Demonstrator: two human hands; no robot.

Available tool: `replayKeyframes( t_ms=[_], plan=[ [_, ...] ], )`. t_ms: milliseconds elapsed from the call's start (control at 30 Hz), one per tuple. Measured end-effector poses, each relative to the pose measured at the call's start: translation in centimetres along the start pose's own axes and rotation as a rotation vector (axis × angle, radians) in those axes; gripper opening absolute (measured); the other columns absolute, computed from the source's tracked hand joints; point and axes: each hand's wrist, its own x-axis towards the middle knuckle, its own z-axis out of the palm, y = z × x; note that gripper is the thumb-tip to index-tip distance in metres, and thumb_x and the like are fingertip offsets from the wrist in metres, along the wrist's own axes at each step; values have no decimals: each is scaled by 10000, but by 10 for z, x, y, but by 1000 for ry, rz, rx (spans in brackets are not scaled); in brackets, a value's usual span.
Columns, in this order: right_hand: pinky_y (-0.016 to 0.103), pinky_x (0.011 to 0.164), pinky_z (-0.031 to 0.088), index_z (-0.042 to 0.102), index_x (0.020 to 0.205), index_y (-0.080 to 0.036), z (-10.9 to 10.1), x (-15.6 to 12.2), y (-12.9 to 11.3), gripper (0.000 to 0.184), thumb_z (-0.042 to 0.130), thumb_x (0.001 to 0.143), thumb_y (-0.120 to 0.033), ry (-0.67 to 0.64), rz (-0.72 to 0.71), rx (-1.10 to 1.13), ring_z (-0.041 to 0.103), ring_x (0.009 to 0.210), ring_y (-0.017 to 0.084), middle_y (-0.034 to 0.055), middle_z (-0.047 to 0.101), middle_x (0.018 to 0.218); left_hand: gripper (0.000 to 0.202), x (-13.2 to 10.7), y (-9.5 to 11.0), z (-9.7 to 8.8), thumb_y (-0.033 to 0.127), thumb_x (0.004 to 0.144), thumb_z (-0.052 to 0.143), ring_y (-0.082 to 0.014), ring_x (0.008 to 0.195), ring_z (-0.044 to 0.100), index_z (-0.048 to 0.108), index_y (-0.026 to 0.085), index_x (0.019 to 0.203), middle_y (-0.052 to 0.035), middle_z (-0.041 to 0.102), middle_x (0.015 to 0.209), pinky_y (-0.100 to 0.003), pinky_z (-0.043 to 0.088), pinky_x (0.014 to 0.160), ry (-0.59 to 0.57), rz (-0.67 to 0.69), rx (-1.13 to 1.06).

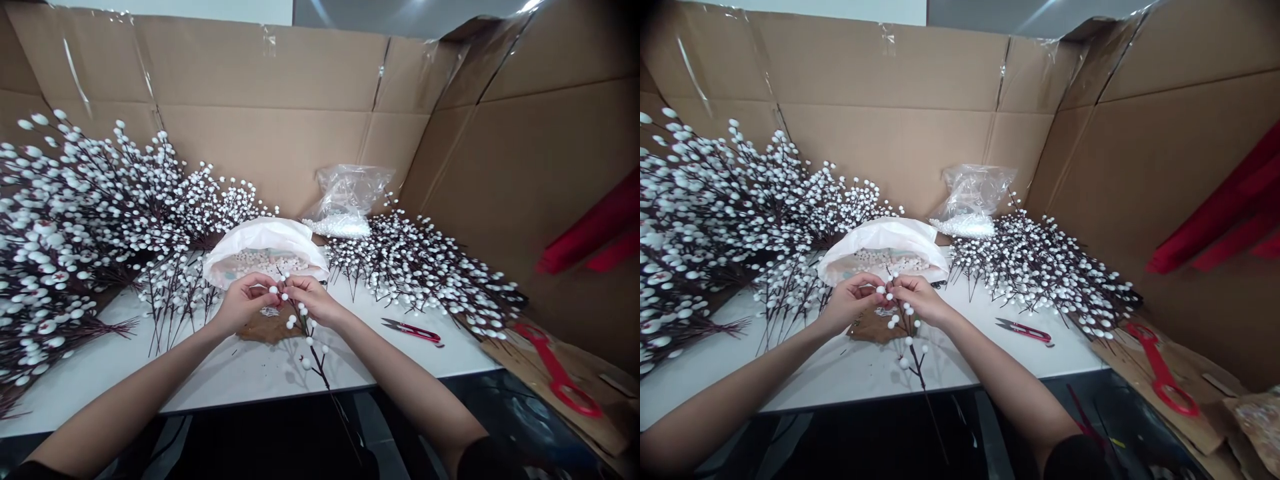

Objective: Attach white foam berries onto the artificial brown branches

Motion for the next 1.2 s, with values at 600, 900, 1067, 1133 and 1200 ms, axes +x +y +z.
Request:
replayKeyframes(
  t_ms=[600, 900, 1067, 1133, 1200],
  plan=[
    [236, 597, 369, 514, 600, -174, 3, 1, 0, 230, 631, 754, -299, 5, 6, 14, 478, 611, 111, -17, 523, 680, 298, -1, -3, 1, 247, 635, 777, -175, 648, 686, 539, 173, 799, 1, 699, 698, -314, 562, 665, 17, 13, -19],
    [222, 537, 319, 548, 595, -172, 6, 0, -2, 212, 630, 761, -274, 15, 3, -10, 442, 553, 100, -27, 518, 594, 295, -6, -5, 3, 251, 643, 775, -186, 664, 691, 529, 186, 793, 7, 688, 704, -323, 572, 683, 51, 97, 51],
    [223, 575, 340, 506, 562, -164, 6, 1, -1, 246, 642, 742, -262, 31, 7, 46, 451, 584, 97, -30, 521, 629, 309, -6, -3, 4, 233, 637, 781, -188, 664, 700, 525, 176, 801, 1, 703, 689, -296, 566, 659, 63, 100, 33],
    [227, 582, 345, 487, 555, -163, 5, 1, 0, 260, 635, 747, -257, 25, 8, 76, 456, 590, 96, -29, 517, 651, 294, -4, -3, 4, 224, 648, 775, -182, 660, 700, 536, 170, 811, -3, 708, 682, -285, 563, 654, 61, 94, 9],
    [233, 592, 353, 487, 564, -163, 5, 0, 0, 255, 629, 754, -257, 14, 5, 93, 467, 601, 98, -27, 513, 677, 276, -3, -4, 3, 221, 659, 769, -177, 663, 700, 552, 164, 822, -9, 715, 696, -279, 561, 658, 53, 84, -14]
  ],
)
